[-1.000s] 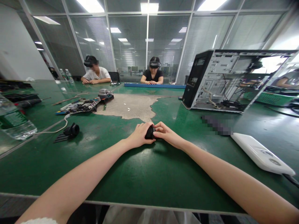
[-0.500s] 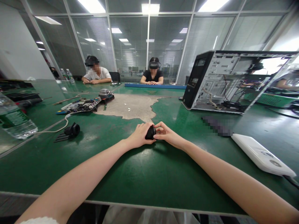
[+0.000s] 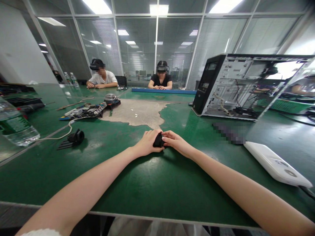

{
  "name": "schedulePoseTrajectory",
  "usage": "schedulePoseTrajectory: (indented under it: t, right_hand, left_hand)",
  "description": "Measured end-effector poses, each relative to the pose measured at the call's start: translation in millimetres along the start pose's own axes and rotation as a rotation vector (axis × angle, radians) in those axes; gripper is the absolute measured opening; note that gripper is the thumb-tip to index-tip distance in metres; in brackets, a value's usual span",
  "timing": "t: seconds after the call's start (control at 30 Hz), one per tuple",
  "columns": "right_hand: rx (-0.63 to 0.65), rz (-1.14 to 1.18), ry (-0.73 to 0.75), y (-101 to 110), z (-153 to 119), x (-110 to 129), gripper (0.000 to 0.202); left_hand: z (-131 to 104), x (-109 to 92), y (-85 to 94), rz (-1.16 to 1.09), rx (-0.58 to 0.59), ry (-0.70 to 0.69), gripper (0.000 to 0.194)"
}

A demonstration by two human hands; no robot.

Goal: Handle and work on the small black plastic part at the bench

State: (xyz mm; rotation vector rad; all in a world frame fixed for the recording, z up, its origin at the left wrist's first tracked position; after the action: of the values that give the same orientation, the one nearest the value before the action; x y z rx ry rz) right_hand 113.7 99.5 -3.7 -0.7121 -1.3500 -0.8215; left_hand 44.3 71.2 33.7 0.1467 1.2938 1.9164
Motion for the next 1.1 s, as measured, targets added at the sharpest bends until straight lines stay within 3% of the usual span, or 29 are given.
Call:
schedulePoseTrajectory:
  t: [0.2,0.37,0.6,0.83,1.1]
  right_hand:
    - [0.099,-0.004,0.044,-6,-3,8,0.032]
    - [0.058,0.045,0.038,-5,-3,7,0.022]
    - [-0.039,-0.009,-0.004,3,1,-1,0.023]
    - [0.086,0.003,0.060,-6,-3,8,0.030]
    - [0.015,0.016,0.048,-3,-3,6,0.022]
  left_hand:
    - [-1,-1,1.1,-0.012,0.003,0.003,0.057]
    - [0,-2,0.2,-0.019,0.028,0.010,0.057]
    - [0,-1,-0.9,-0.008,0.028,0.016,0.057]
    - [-1,-1,-0.5,-0.010,0.010,0.007,0.058]
    - [-1,1,-0.5,0.003,0.000,0.012,0.060]
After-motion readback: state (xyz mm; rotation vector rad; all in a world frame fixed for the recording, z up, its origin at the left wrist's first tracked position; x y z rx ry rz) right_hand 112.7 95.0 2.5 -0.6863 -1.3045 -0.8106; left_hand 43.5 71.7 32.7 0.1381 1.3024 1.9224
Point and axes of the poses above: each hand's wrist, its own z-axis towards the middle knuckle, its own y-axis out of the back of the hand, x = y × z, the point moved 10 cm from there along z, towards the middle knuckle, and after that the axes turned 1 degree about -z, right-handed, at the moved point
